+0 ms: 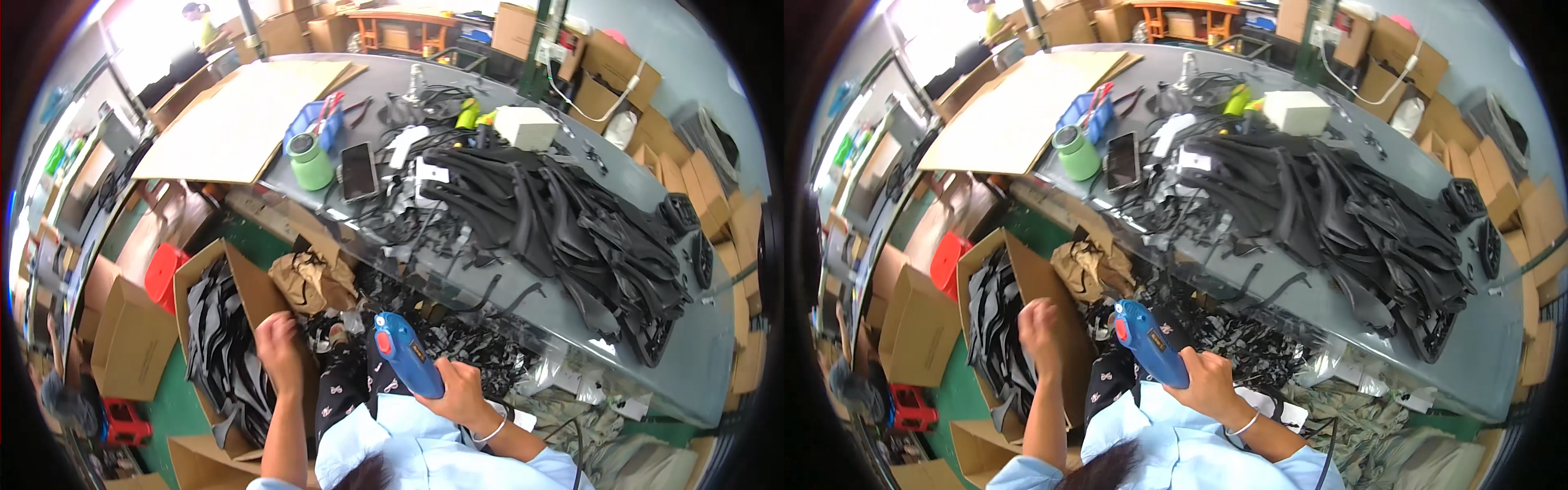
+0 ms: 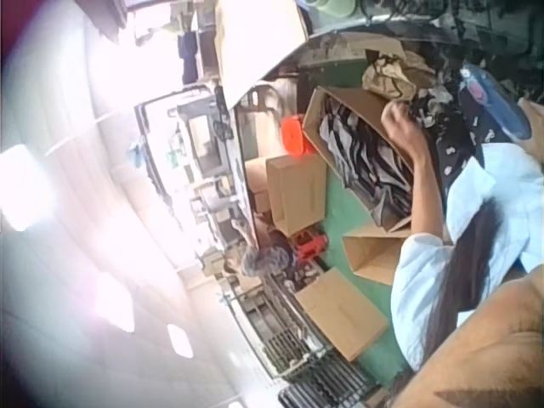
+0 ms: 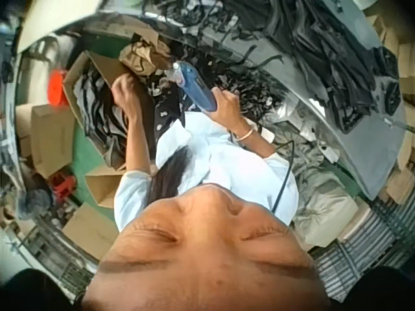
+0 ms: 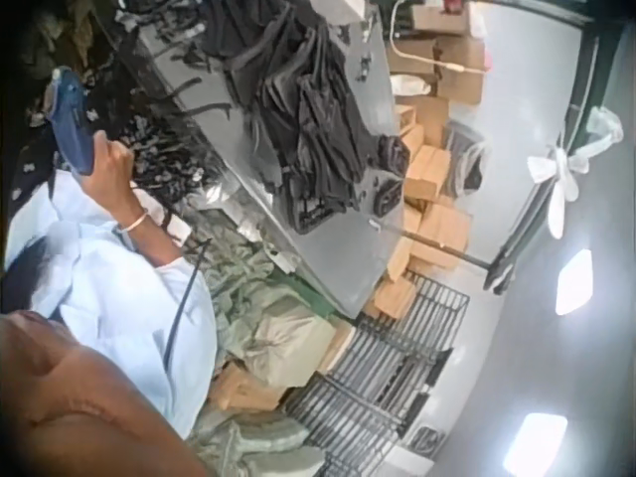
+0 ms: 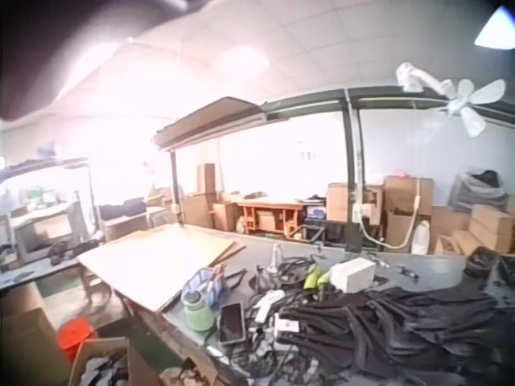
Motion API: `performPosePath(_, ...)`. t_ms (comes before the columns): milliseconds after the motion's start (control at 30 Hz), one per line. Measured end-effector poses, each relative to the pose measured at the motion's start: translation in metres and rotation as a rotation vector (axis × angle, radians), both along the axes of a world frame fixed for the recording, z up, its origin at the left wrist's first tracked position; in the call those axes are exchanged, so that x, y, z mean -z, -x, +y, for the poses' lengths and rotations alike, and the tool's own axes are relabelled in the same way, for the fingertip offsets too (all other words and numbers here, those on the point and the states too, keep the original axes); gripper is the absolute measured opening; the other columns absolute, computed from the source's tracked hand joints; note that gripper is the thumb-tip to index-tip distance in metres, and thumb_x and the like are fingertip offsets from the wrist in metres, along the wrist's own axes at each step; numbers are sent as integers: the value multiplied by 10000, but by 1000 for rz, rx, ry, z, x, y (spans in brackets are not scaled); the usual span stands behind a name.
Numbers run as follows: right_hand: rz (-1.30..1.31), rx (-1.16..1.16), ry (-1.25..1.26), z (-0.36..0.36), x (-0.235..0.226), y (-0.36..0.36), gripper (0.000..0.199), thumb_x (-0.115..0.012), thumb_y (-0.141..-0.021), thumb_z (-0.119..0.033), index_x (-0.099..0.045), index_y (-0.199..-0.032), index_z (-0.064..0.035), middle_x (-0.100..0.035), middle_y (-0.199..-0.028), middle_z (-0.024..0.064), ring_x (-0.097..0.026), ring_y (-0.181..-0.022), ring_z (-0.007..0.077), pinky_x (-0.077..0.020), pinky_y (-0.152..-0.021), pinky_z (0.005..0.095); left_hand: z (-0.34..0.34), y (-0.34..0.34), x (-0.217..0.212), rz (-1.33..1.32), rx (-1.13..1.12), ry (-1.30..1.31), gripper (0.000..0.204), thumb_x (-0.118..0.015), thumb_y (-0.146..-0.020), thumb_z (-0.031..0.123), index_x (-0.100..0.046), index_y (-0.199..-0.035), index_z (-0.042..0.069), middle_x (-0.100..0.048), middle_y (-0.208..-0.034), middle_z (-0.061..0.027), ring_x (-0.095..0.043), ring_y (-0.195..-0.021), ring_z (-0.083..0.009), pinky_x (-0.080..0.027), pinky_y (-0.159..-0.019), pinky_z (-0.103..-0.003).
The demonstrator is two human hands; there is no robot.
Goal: The person uses a hot glue gun to apply adhesive to the edges of black plastic components. They pick up individual parts from a pile on a table, apply glue, and place them into a cardboard box. The task is performed repeatedly in a workshop setting.
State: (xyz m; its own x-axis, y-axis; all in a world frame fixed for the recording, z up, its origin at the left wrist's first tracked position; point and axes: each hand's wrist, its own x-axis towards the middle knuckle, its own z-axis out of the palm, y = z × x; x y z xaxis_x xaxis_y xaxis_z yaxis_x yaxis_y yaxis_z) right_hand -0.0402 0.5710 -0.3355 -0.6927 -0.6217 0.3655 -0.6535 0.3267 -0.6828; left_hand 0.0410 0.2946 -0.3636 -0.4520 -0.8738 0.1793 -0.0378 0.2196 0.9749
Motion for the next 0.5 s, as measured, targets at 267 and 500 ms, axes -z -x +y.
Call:
performPosePath(267,-92,236,93,39,22,11,417,-838,-641,-260,-500,-707,-24,-563,-583,133,-595,-497,278,-462,-473,349,109,253,-36,-21,891,1263,289,-559,-773,53,-563,-1062,56,-585,-1075,-82,-544,-1025,-252,-393,-911,-378)
performPosePath(500,-190,341,66,50,31,16,428,-833,-656,-273,-501,-735,-16,-569,-574,115,-599,-479,282,-478,-488,347,113,307,-27,-417,669,1740,314,-606,-760,126,-546,-1068,150,-508,-928,-37,-506,-973,-203,-292,-985,-518)
